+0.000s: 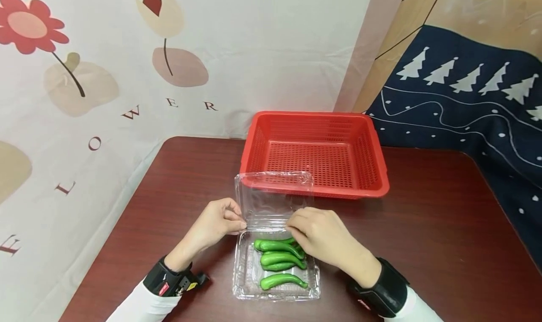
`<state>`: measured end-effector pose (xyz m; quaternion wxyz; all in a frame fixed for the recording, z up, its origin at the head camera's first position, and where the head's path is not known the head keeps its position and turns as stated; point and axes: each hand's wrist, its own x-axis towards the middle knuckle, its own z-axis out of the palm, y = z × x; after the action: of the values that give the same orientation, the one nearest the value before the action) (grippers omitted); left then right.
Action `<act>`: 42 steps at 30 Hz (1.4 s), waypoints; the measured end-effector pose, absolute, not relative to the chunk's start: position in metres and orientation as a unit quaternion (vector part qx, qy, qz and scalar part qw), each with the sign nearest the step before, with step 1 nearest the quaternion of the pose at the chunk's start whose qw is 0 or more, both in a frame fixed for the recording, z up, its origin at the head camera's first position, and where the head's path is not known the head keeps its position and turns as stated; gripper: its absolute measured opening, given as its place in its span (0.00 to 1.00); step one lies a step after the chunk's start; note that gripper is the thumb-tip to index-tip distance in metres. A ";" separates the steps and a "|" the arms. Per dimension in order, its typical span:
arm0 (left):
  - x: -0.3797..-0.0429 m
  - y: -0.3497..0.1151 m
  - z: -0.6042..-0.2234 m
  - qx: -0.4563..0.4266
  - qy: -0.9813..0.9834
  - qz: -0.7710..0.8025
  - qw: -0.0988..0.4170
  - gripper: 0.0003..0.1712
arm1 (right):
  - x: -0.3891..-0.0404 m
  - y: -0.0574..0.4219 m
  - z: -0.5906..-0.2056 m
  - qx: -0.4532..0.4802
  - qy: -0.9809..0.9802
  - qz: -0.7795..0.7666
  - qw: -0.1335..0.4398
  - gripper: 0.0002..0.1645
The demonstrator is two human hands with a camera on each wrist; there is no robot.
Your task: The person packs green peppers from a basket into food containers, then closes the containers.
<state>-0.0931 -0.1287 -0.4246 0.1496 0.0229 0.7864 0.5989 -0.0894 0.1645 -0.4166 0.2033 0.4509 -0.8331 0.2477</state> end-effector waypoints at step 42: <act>-0.109 -0.098 -0.429 0.065 0.802 0.586 0.098 0.12 | -0.104 0.220 -0.390 0.219 -0.865 0.352 0.282 0.25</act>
<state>-0.1092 -0.0977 -0.4290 0.0977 0.0649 0.8017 0.5861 -0.1038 0.2195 -0.3898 0.2822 0.2187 -0.8654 0.3516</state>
